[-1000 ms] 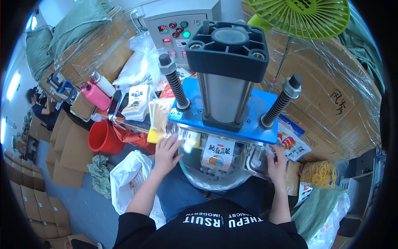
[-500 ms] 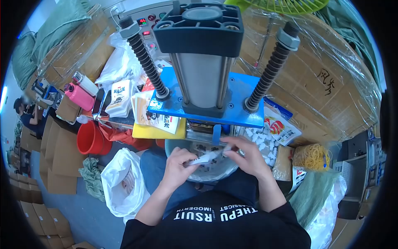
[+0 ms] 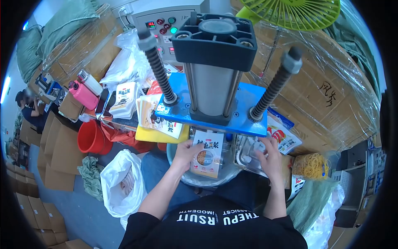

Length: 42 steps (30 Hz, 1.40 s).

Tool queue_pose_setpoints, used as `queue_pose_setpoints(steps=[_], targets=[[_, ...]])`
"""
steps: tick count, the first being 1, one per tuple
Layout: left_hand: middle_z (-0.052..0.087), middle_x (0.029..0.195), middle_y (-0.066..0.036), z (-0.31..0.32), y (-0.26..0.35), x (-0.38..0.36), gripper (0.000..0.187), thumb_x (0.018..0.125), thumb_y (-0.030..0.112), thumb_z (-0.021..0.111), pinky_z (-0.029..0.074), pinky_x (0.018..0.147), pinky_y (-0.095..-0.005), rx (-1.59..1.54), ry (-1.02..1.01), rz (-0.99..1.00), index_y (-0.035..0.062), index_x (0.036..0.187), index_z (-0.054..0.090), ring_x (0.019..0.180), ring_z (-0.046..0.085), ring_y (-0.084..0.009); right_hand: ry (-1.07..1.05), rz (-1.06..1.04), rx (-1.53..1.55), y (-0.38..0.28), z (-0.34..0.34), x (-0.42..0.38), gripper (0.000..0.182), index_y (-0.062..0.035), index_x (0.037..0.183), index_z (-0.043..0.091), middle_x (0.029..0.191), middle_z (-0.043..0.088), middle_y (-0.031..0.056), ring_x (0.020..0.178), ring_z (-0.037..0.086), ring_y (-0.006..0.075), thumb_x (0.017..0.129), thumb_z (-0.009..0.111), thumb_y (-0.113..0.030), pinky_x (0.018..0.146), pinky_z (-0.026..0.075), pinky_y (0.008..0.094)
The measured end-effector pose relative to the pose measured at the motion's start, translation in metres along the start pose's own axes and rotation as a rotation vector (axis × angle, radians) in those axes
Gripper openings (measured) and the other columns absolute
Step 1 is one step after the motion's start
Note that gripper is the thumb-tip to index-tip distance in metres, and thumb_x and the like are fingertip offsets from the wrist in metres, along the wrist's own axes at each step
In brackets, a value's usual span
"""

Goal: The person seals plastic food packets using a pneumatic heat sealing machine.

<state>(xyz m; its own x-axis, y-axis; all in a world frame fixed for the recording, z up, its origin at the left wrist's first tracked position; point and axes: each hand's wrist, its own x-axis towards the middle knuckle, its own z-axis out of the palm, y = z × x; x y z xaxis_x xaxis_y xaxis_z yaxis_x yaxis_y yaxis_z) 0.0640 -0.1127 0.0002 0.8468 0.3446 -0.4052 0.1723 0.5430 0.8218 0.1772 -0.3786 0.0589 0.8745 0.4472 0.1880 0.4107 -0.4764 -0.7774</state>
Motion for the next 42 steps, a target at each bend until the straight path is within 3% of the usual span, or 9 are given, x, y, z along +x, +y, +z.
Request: queue_pose_setpoints(steps=[7, 11, 15, 18, 22, 26, 34, 37, 42], targets=[[0.071, 0.092, -0.009, -0.013, 0.011, 0.004, 0.019, 0.087, 0.006, 0.068, 0.054, 0.07, -0.0261, 0.149, -0.023, -0.024, -0.0048, 0.102, 0.068, 0.076, 0.067, -0.0136, 0.084, 0.005, -0.276, 0.038, 0.019, -0.009, 0.032, -0.0057, 0.112, 0.062, 0.099, 0.058, 0.0171, 0.083, 0.062, 0.037, 0.081, 0.066, -0.004, 0.074, 0.049, 0.0411], [0.062, 0.122, -0.014, -0.055, 0.066, -0.006, 0.035, 0.081, 0.015, 0.072, 0.048, 0.09, -0.035, 1.264, 0.476, 0.954, 0.0052, 0.114, 0.067, 0.109, 0.06, -0.0277, 0.094, -0.061, -0.272, 0.047, 0.014, 0.003, 0.031, -0.0042, 0.112, 0.061, 0.093, 0.059, 0.0185, 0.082, 0.062, 0.0368, 0.081, 0.064, -0.003, 0.073, 0.049, 0.0409], [0.057, 0.13, -0.01, -0.091, 0.039, -0.023, 0.052, 0.068, 0.011, 0.074, 0.037, 0.099, -0.0442, 1.727, 0.249, 0.94, 0.0123, 0.119, 0.063, 0.118, 0.051, -0.0302, 0.148, -0.071, -0.282, 0.049, 0.024, 0.001, 0.026, 0.0002, 0.111, 0.06, 0.089, 0.059, 0.0183, 0.08, 0.06, 0.034, 0.085, 0.058, 0.001, 0.073, 0.049, 0.0382], [0.067, 0.097, -0.005, -0.103, 0.034, -0.021, 0.029, 0.066, 0.004, 0.072, 0.041, 0.084, -0.0388, 1.445, 0.329, 0.992, 0.0089, 0.096, 0.07, 0.09, 0.058, -0.0283, 0.273, -0.061, -0.147, 0.043, 0.025, -0.001, 0.03, -0.0018, 0.115, 0.06, 0.093, 0.059, 0.0194, 0.087, 0.059, 0.0407, 0.086, 0.054, 0.002, 0.078, 0.049, 0.0408], [0.059, 0.076, -0.009, -0.077, 0.046, -0.016, 0.018, 0.063, -0.001, 0.068, 0.043, 0.067, -0.0391, 1.166, 0.427, 0.906, 0.0048, 0.08, 0.065, 0.074, 0.055, -0.0302, 0.026, 0.135, 0.546, 0.031, 0.026, -0.005, 0.024, -0.0013, 0.115, 0.06, 0.092, 0.064, 0.0097, 0.08, 0.066, 0.0192, 0.092, 0.053, 0.003, 0.072, 0.053, 0.0296], [0.06, 0.074, -0.007, -0.026, 0.031, -0.053, 0.016, 0.063, -0.002, 0.071, 0.04, 0.059, -0.0335, 1.099, 0.264, 0.894, 0.0014, 0.078, 0.064, 0.069, 0.051, -0.0239, -0.296, 0.241, 0.726, -0.003, 0.029, -0.019, 0.023, -0.0026, 0.111, 0.06, 0.088, 0.063, 0.0045, 0.081, 0.064, 0.0132, 0.088, 0.062, 0.001, 0.072, 0.055, 0.0285], [0.065, 0.074, -0.003, 0.003, 0.024, -0.081, 0.019, 0.073, 0.008, 0.078, 0.043, 0.062, -0.0279, 0.932, -0.219, 0.415, 0.0022, 0.091, 0.071, 0.069, 0.055, -0.0138, -0.449, -0.322, 0.309, -0.063, 0.033, 0.006, 0.019, -0.0034, 0.103, 0.068, 0.096, 0.067, 0.0089, 0.085, 0.063, 0.0176, 0.084, 0.07, -0.006, 0.074, 0.05, 0.0286], [0.07, 0.086, -0.003, 0.003, 0.006, -0.085, 0.019, 0.083, 0.015, 0.074, 0.047, 0.064, -0.0235, 0.391, -0.26, -0.032, -0.0006, 0.094, 0.071, 0.074, 0.059, -0.0061, -0.38, -0.079, 0.497, -0.057, 0.049, -0.011, 0.022, -0.0034, 0.108, 0.066, 0.098, 0.067, 0.0072, 0.084, 0.061, 0.0138, 0.086, 0.067, -0.008, 0.072, 0.049, 0.0264], [0.071, 0.096, -0.014, -0.002, -0.006, -0.039, 0.023, 0.084, 0.005, 0.071, 0.056, 0.075, -0.0312, 0.148, -0.093, -0.077, -0.0085, 0.103, 0.066, 0.082, 0.069, -0.0167, -0.218, 0.108, 0.38, -0.032, 0.03, -0.005, 0.021, -0.0009, 0.108, 0.065, 0.094, 0.065, 0.0051, 0.078, 0.06, 0.0104, 0.087, 0.065, -0.006, 0.069, 0.048, 0.0233]])
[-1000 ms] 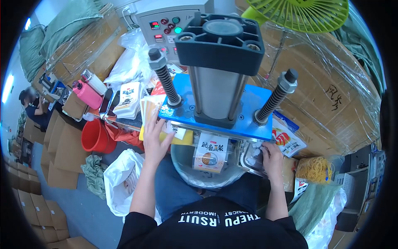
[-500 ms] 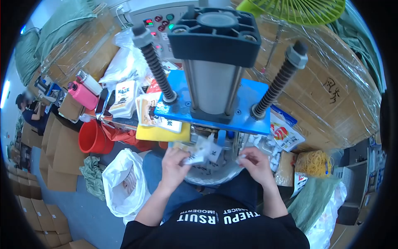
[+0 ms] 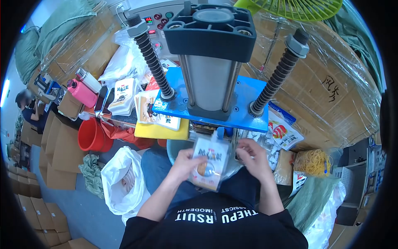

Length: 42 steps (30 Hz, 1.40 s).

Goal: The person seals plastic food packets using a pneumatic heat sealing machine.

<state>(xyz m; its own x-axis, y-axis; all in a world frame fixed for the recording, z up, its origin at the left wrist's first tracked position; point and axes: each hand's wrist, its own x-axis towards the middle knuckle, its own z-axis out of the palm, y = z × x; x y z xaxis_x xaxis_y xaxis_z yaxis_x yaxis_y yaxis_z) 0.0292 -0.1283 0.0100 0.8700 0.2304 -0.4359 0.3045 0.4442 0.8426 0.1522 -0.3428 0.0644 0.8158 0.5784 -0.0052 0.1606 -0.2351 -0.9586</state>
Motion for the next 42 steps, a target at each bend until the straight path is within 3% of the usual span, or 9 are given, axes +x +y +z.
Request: queue_pose_setpoints(steps=[8, 11, 14, 17, 25, 28, 32, 38, 42], targets=[[0.071, 0.096, -0.013, -0.004, 0.004, 0.045, 0.016, 0.086, 0.005, 0.07, 0.055, 0.073, -0.029, -0.106, 0.069, 0.013, -0.005, 0.098, 0.069, 0.08, 0.069, -0.0162, 0.104, -0.22, -0.583, 0.053, -0.016, -0.009, 0.023, -0.0039, 0.101, 0.066, 0.095, 0.059, 0.0135, 0.079, 0.063, 0.0292, 0.078, 0.067, 0.0, 0.068, 0.05, 0.0328], [0.069, 0.077, -0.004, -0.026, 0.029, 0.038, 0.017, 0.087, 0.015, 0.07, 0.051, 0.067, -0.0275, 0.567, 0.079, 0.159, -0.0013, 0.088, 0.069, 0.068, 0.062, -0.0107, 0.148, -0.222, -0.496, 0.05, -0.017, -0.002, 0.024, -0.0025, 0.104, 0.065, 0.095, 0.058, 0.0148, 0.076, 0.061, 0.0309, 0.079, 0.065, 0.001, 0.067, 0.049, 0.0351], [0.066, 0.103, -0.015, -0.063, 0.074, 0.027, 0.028, 0.079, 0.022, 0.075, 0.045, 0.089, -0.0393, 1.048, 0.618, 0.913, 0.0032, 0.098, 0.068, 0.097, 0.061, -0.0278, 0.23, -0.136, -0.374, 0.036, -0.019, 0.004, 0.024, -0.003, 0.104, 0.065, 0.092, 0.056, 0.0149, 0.072, 0.06, 0.0304, 0.081, 0.065, 0.001, 0.065, 0.048, 0.037], [0.062, 0.118, -0.016, -0.087, 0.043, 0.014, 0.037, 0.072, 0.019, 0.076, 0.037, 0.1, -0.043, 1.595, 0.531, 0.946, 0.0063, 0.106, 0.067, 0.107, 0.056, -0.0326, 0.283, -0.153, -0.342, 0.047, -0.029, 0.009, 0.026, -0.0031, 0.107, 0.066, 0.088, 0.05, 0.0079, 0.065, 0.051, 0.0187, 0.081, 0.067, 0.001, 0.06, 0.044, 0.0278], [0.06, 0.075, -0.01, -0.088, 0.045, 0.021, 0.008, 0.075, 0.006, 0.072, 0.044, 0.066, -0.0364, 1.186, 0.544, 0.936, 0.0017, 0.079, 0.066, 0.073, 0.056, -0.0283, 0.419, -0.12, 0.031, 0.066, -0.019, 0.01, 0.019, -0.0013, 0.106, 0.063, 0.092, 0.057, 0.0073, 0.068, 0.06, 0.0135, 0.088, 0.06, 0.001, 0.058, 0.048, 0.022], [0.058, 0.07, -0.009, -0.045, 0.035, -0.002, 0.013, 0.073, 0.006, 0.075, 0.041, 0.06, -0.0332, 0.95, 0.565, 0.814, 0.0002, 0.075, 0.064, 0.068, 0.053, -0.0234, 0.186, 0.129, 0.353, 0.039, -0.015, -0.006, 0.015, -0.0022, 0.105, 0.06, 0.082, 0.062, 0.0026, 0.064, 0.061, 0.0102, 0.09, 0.061, -0.001, 0.058, 0.049, 0.0211], [0.06, 0.07, -0.007, 0.002, 0.031, -0.029, 0.013, 0.072, 0.007, 0.077, 0.04, 0.06, -0.0318, 0.915, 0.284, 0.812, 0.0014, 0.078, 0.067, 0.066, 0.051, -0.0212, -0.035, -0.057, 0.064, 0.0, -0.004, -0.002, 0.017, -0.0019, 0.103, 0.062, 0.09, 0.064, 0.0043, 0.073, 0.061, 0.0115, 0.086, 0.066, -0.002, 0.065, 0.048, 0.0235], [0.063, 0.07, -0.003, 0.009, 0.027, -0.043, 0.011, 0.078, 0.009, 0.075, 0.04, 0.059, -0.0274, 0.744, -0.024, 0.586, 0.0009, 0.082, 0.069, 0.066, 0.051, -0.0116, -0.202, -0.249, 0.031, -0.021, 0.021, 0.006, 0.021, -0.0005, 0.103, 0.063, 0.096, 0.064, 0.007, 0.08, 0.058, 0.0136, 0.084, 0.07, -0.007, 0.072, 0.047, 0.0265], [0.068, 0.082, -0.003, 0.012, 0.008, -0.045, 0.015, 0.088, 0.011, 0.07, 0.046, 0.062, -0.0202, 0.273, -0.123, 0.057, -0.0032, 0.091, 0.068, 0.07, 0.056, -0.0035, -0.067, -0.117, 0.219, 0.013, 0.045, -0.008, 0.03, -0.0011, 0.113, 0.059, 0.096, 0.061, 0.0084, 0.081, 0.06, 0.0148, 0.086, 0.068, -0.01, 0.074, 0.049, 0.027]])
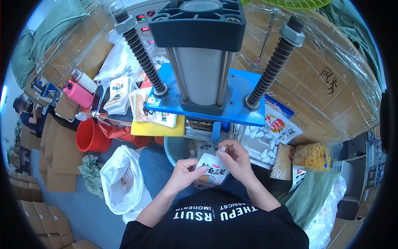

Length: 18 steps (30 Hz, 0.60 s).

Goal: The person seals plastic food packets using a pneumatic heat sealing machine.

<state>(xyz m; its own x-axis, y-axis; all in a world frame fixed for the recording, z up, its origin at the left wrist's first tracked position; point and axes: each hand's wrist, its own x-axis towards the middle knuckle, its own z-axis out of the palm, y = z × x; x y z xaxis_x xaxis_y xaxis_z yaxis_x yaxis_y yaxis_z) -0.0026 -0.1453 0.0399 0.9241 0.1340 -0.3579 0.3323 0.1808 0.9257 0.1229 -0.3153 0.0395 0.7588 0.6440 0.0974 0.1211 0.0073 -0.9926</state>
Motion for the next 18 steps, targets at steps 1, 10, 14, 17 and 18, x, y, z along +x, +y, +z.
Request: queue_pose_setpoints(steps=[1, 10, 14, 17, 18], targets=[[0.069, 0.085, -0.005, 0.001, -0.014, 0.007, 0.015, 0.088, 0.01, 0.07, 0.049, 0.064, -0.0221, -0.049, 0.036, 0.015, -0.004, 0.093, 0.069, 0.073, 0.06, -0.006, 0.034, 0.036, 0.041, 0.001, -0.001, -0.001, 0.034, -0.0015, 0.118, 0.056, 0.1, 0.062, 0.0078, 0.08, 0.059, 0.0128, 0.087, 0.067, -0.008, 0.071, 0.048, 0.026], [0.071, 0.093, -0.012, -0.026, -0.006, 0.079, 0.017, 0.087, 0.004, 0.067, 0.055, 0.071, -0.0299, -0.412, 0.249, -0.002, -0.0066, 0.1, 0.067, 0.079, 0.068, -0.0169, 0.347, -0.059, -0.602, -0.003, -0.066, 0.014, 0.021, -0.0037, 0.106, 0.064, 0.099, 0.063, 0.0087, 0.075, 0.06, 0.0196, 0.084, 0.065, -0.005, 0.066, 0.049, 0.0312], [0.07, 0.092, -0.013, -0.028, -0.016, 0.092, 0.016, 0.087, 0.004, 0.067, 0.055, 0.069, -0.0292, -0.442, 0.252, -0.011, -0.007, 0.098, 0.067, 0.079, 0.068, -0.0164, 0.345, -0.116, -0.887, 0.04, -0.073, 0.0, 0.016, -0.0019, 0.098, 0.064, 0.098, 0.06, 0.0129, 0.082, 0.061, 0.0349, 0.082, 0.065, -0.004, 0.071, 0.05, 0.0391], [0.07, 0.088, -0.01, -0.037, -0.006, 0.084, 0.021, 0.087, 0.011, 0.069, 0.053, 0.065, -0.0256, -0.295, 0.252, 0.003, -0.0054, 0.1, 0.068, 0.071, 0.066, -0.0127, 0.352, -0.114, -0.825, 0.039, -0.078, 0.006, 0.011, -0.0009, 0.094, 0.063, 0.094, 0.061, 0.0156, 0.083, 0.062, 0.037, 0.083, 0.063, -0.001, 0.071, 0.05, 0.0423], [0.07, 0.091, -0.01, -0.046, 0.018, 0.075, 0.022, 0.086, 0.013, 0.07, 0.053, 0.069, -0.0276, -0.013, 0.27, -0.008, -0.0033, 0.102, 0.068, 0.073, 0.065, -0.0154, 0.327, -0.078, -0.739, 0.033, -0.08, 0.008, 0.013, -0.0008, 0.095, 0.063, 0.093, 0.062, 0.0174, 0.083, 0.063, 0.0368, 0.082, 0.063, 0.0, 0.071, 0.05, 0.0422]])
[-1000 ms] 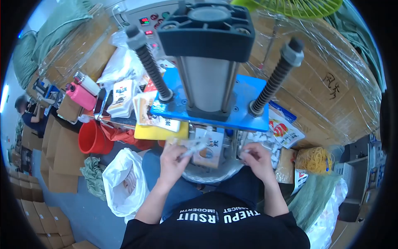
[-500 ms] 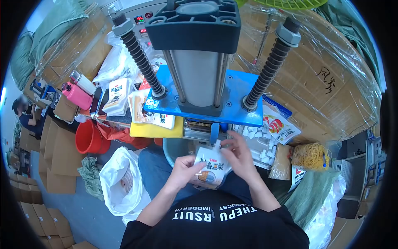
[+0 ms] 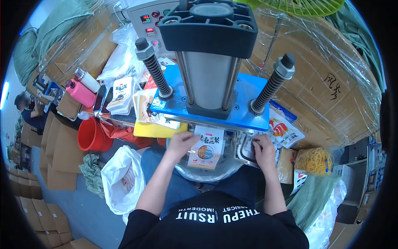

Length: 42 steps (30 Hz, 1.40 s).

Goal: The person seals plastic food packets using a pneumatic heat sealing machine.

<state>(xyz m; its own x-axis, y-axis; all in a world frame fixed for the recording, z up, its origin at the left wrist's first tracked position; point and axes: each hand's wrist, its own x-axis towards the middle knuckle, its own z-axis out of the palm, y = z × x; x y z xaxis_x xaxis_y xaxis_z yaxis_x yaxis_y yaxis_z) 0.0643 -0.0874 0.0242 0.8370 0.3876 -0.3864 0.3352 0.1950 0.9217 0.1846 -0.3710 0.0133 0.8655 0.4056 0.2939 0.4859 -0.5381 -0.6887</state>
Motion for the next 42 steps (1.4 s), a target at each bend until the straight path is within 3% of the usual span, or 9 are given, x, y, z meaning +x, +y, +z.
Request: queue_pose_setpoints(steps=[3, 7, 14, 19, 27, 29, 33, 38, 42], targets=[[0.066, 0.113, -0.015, -0.05, 0.017, 0.004, 0.03, 0.082, 0.017, 0.072, 0.05, 0.087, -0.0376, 0.682, 0.456, 0.696, 0.0036, 0.108, 0.068, 0.095, 0.063, -0.0273, -0.037, -0.028, 0.02, 0.002, -0.006, 0.001, 0.015, 0.0008, 0.096, 0.062, 0.09, 0.063, 0.0178, 0.084, 0.063, 0.0364, 0.081, 0.064, 0.0, 0.073, 0.05, 0.0385], [0.06, 0.122, -0.011, -0.072, -0.02, -0.016, 0.049, 0.067, 0.012, 0.075, 0.038, 0.098, -0.0446, 1.368, 0.399, 0.873, 0.0102, 0.114, 0.065, 0.111, 0.053, -0.0314, 0.06, 0.304, 0.062, 0.01, -0.009, -0.008, 0.017, -0.0038, 0.101, 0.061, 0.075, 0.063, 0.0143, 0.065, 0.061, 0.0213, 0.084, 0.065, -0.003, 0.06, 0.045, 0.0313], [0.063, 0.083, -0.008, -0.067, -0.013, -0.016, 0.018, 0.068, -0.001, 0.067, 0.043, 0.074, -0.037, 0.998, 0.475, 0.884, 0.0049, 0.085, 0.069, 0.08, 0.056, -0.0284, -0.113, 0.147, 0.61, 0.0, -0.003, -0.008, 0.021, -0.0024, 0.113, 0.062, 0.092, 0.065, 0.0045, 0.066, 0.057, 0.0103, 0.092, 0.057, -0.002, 0.062, 0.045, 0.0223], [0.06, 0.071, -0.009, -0.007, -0.011, -0.059, 0.016, 0.066, 0.001, 0.075, 0.043, 0.06, -0.0346, 0.688, 0.274, 0.753, 0.0012, 0.079, 0.066, 0.067, 0.053, -0.0257, -0.449, 0.407, 0.937, -0.042, 0.0, -0.022, 0.017, 0.0021, 0.104, 0.063, 0.093, 0.068, 0.0098, 0.082, 0.068, 0.016, 0.088, 0.064, -0.001, 0.073, 0.054, 0.0266], [0.062, 0.073, -0.005, 0.014, 0.005, -0.083, 0.016, 0.07, 0.005, 0.076, 0.044, 0.061, -0.0295, 0.656, -0.048, 0.573, 0.001, 0.084, 0.07, 0.068, 0.056, -0.0157, -0.534, -0.186, 0.537, -0.092, 0.003, 0.008, 0.023, -0.001, 0.105, 0.067, 0.092, 0.067, 0.0072, 0.086, 0.063, 0.0144, 0.082, 0.071, -0.004, 0.077, 0.05, 0.0295], [0.067, 0.079, -0.001, 0.015, -0.01, -0.084, 0.017, 0.08, 0.012, 0.075, 0.046, 0.063, -0.0246, 0.19, -0.257, 0.127, -0.0014, 0.09, 0.07, 0.071, 0.058, -0.0076, -0.45, -0.077, 0.645, -0.082, 0.019, -0.008, 0.028, -0.0014, 0.11, 0.065, 0.095, 0.066, 0.0066, 0.083, 0.062, 0.0131, 0.082, 0.07, -0.005, 0.074, 0.049, 0.0273], [0.071, 0.083, -0.005, 0.026, -0.033, -0.074, 0.015, 0.085, 0.012, 0.072, 0.05, 0.065, -0.024, -0.036, -0.251, 0.016, -0.0022, 0.091, 0.072, 0.076, 0.062, -0.007, -0.434, 0.206, 0.875, -0.075, 0.026, -0.016, 0.034, -0.002, 0.116, 0.061, 0.098, 0.065, 0.0066, 0.081, 0.06, 0.0114, 0.083, 0.07, -0.006, 0.071, 0.048, 0.0248], [0.07, 0.099, -0.014, 0.023, -0.014, -0.021, 0.024, 0.086, 0.005, 0.068, 0.055, 0.075, -0.0291, -0.245, -0.122, -0.09, -0.009, 0.106, 0.065, 0.083, 0.068, -0.016, -0.127, 0.046, 0.181, -0.043, -0.012, 0.008, 0.037, -0.0038, 0.116, 0.061, 0.101, 0.063, 0.0049, 0.074, 0.06, 0.0102, 0.08, 0.068, -0.001, 0.06, 0.048, 0.0246], [0.07, 0.098, -0.016, 0.027, -0.022, 0.005, 0.018, 0.085, 0.001, 0.068, 0.057, 0.075, -0.0314, -0.374, -0.061, -0.119, -0.0085, 0.101, 0.066, 0.083, 0.069, -0.0196, -0.102, -0.156, -0.086, -0.016, 0.004, -0.009, 0.027, -0.0031, 0.105, 0.063, 0.099, 0.059, 0.0126, 0.073, 0.059, 0.0263, 0.078, 0.068, 0.0, 0.064, 0.048, 0.0333]])
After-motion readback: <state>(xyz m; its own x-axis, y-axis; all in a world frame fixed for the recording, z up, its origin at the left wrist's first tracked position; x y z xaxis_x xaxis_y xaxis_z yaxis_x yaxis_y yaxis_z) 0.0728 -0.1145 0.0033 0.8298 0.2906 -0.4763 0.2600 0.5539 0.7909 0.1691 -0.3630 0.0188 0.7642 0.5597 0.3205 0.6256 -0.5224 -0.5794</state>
